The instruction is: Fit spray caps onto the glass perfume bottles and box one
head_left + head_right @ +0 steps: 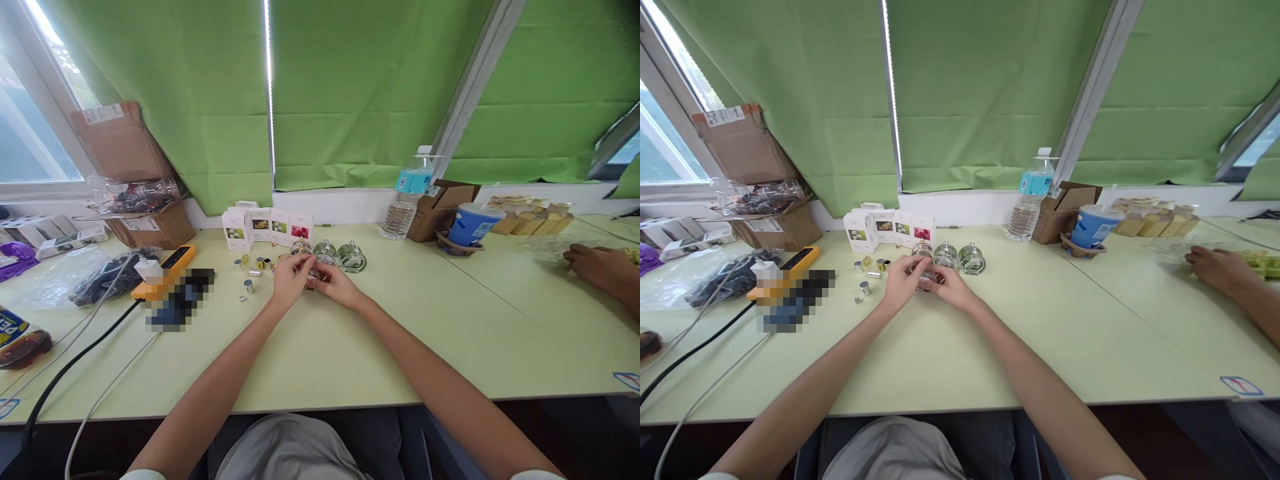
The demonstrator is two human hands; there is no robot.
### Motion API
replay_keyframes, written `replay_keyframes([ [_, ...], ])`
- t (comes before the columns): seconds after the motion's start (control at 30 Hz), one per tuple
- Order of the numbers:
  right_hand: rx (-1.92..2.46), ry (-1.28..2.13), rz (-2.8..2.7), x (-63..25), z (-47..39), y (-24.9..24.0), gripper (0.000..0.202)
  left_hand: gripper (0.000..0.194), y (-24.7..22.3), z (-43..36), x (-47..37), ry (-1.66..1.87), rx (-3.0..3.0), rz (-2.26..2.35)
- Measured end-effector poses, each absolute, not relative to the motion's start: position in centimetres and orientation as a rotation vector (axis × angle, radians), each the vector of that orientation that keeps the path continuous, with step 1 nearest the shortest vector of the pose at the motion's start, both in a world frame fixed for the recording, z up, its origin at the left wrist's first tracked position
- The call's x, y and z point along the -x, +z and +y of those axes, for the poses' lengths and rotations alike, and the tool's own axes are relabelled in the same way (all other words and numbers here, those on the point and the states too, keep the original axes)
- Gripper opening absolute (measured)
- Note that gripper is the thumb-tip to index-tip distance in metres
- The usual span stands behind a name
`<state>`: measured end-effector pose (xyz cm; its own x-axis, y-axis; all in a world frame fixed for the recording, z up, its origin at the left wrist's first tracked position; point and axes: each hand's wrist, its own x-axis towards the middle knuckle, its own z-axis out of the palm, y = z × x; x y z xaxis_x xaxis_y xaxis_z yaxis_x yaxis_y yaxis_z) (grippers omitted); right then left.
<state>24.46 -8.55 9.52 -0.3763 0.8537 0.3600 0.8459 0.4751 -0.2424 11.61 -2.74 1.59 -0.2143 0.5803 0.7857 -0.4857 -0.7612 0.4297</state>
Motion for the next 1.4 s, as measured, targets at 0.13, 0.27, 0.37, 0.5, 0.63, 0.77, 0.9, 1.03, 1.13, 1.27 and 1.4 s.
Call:
replay_keyframes([
  [0.13, 1.426, 0.025, -2.28, -24.8, -8.2, 9.4, 0.054, 0.032, 1.4, -2.4, -11.4, 1.883, -1.321, -0.02],
  [0.27, 1.436, 0.018, -2.27, -25.0, -8.1, 9.4, 0.054, 0.027, 1.1, -2.2, -11.2, 1.815, -1.345, -0.031],
  [0.37, 1.438, 0.013, -2.268, -25.0, -8.2, 9.4, 0.054, 0.027, 1.1, -2.2, -11.2, 1.88, -1.396, 0.05],
  [0.5, 1.431, 0.002, -2.269, -24.9, -8.2, 9.4, 0.054, 0.021, 1.3, -2.3, -11.5, 2.039, -1.319, 0.083],
  [0.63, 1.421, -0.004, -2.269, -25.0, -8.1, 9.3, 0.055, 0.015, 1.4, -2.4, -11.9, 2.122, -1.28, 0.145],
  [0.77, 1.425, 0.001, -2.27, -25.1, -7.9, 9.3, 0.054, 0.019, 1.0, -2.7, -11.9, 2.106, -1.254, 0.172],
  [0.9, 1.417, 0.012, -2.275, -25.2, -7.9, 9.2, 0.053, 0.023, 0.8, -3.2, -11.5, 2.077, -1.356, 0.148],
  [1.03, 1.398, 0.015, -2.28, -25.1, -8.1, 9.3, 0.052, 0.026, 1.1, -3.1, -11.4, 2.057, -1.438, 0.201],
  [1.13, 1.383, 0.013, -2.282, -25.0, -8.1, 9.4, 0.053, 0.023, 1.4, -2.6, -11.6, 2.046, -1.463, 0.219],
  [1.27, 1.375, 0.015, -2.277, -25.0, -8.0, 9.3, 0.055, 0.019, 1.6, -2.2, -11.7, 2.062, -1.485, 0.151],
  [1.4, 1.383, 0.029, -2.278, -24.9, -8.0, 9.2, 0.054, 0.018, 1.3, -2.4, -11.6, 2.123, -1.457, 0.172],
])
